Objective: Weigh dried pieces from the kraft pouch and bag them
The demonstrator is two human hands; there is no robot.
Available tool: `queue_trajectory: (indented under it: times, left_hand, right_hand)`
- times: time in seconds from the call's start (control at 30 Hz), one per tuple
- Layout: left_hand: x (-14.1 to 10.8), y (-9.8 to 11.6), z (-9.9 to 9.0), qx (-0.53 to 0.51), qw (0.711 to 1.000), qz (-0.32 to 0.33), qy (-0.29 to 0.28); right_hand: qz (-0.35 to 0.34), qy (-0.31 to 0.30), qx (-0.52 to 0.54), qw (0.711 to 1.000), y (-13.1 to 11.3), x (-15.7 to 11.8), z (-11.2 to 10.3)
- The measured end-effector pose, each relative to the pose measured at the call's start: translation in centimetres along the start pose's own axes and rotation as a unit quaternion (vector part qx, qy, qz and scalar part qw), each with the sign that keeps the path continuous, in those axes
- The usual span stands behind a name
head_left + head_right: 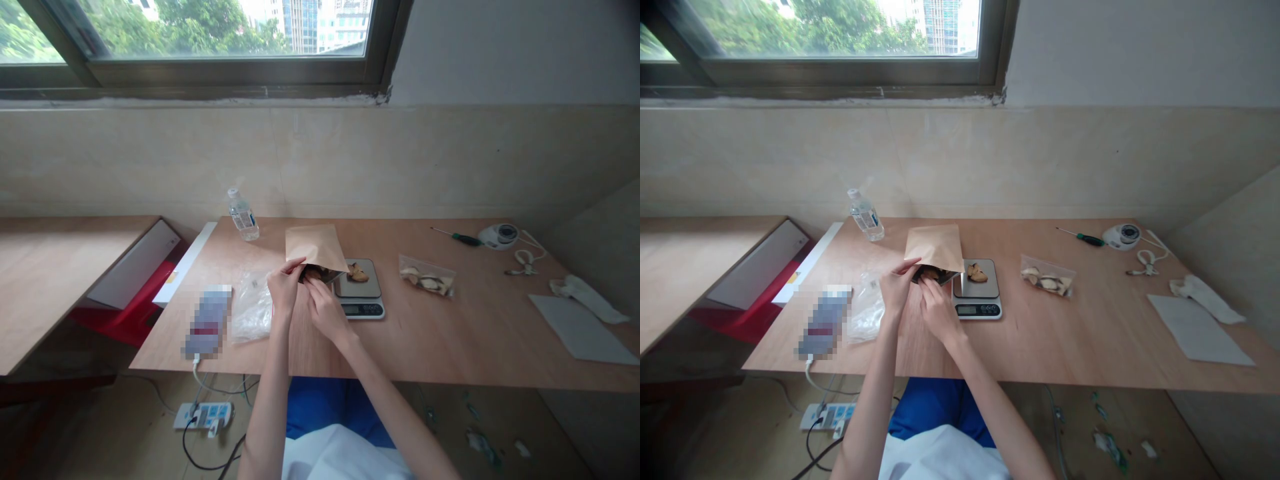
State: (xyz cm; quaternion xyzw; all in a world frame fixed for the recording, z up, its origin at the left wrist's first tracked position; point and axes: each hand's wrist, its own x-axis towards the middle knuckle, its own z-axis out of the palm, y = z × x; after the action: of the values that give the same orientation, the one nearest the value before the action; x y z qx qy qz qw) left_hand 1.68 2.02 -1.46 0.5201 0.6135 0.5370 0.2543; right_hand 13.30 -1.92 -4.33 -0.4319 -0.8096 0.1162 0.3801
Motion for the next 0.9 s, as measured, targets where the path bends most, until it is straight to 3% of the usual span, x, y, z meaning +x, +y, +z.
queue_trajectory:
  times: [0.17, 0.4, 0.53, 0.7, 0.9]
  left_hand:
    - [-0.3, 0.0, 0.1, -0.006, 1.0, -0.009, 0.008]
    - [-0.5, 0.3, 0.3, -0.019, 1.0, -0.018, 0.007]
    - [-0.5, 0.0, 0.4, -0.012, 1.0, -0.014, 0.017]
    - [-0.6, 0.1, 0.4, -0.016, 1.0, -0.015, 0.014]
    - [-0.7, 0.5, 0.4, -0.019, 1.0, -0.013, 0.016]
  right_hand:
    - [0.041, -0.045, -0.126, 0.99, 0.2, 2.5, 1.7]
    - [0.073, -0.106, -0.208, 0.969, -0.2, 3.8, 1.6]
    - [0.089, -0.126, -0.173, 0.973, -0.2, 3.4, 0.9]
    - [0.086, -0.091, -0.038, 0.991, 0.4, 2.8, 0.0]
    - [0.087, -0.071, 0.073, 0.991, 1.0, 2.0, -1.1]
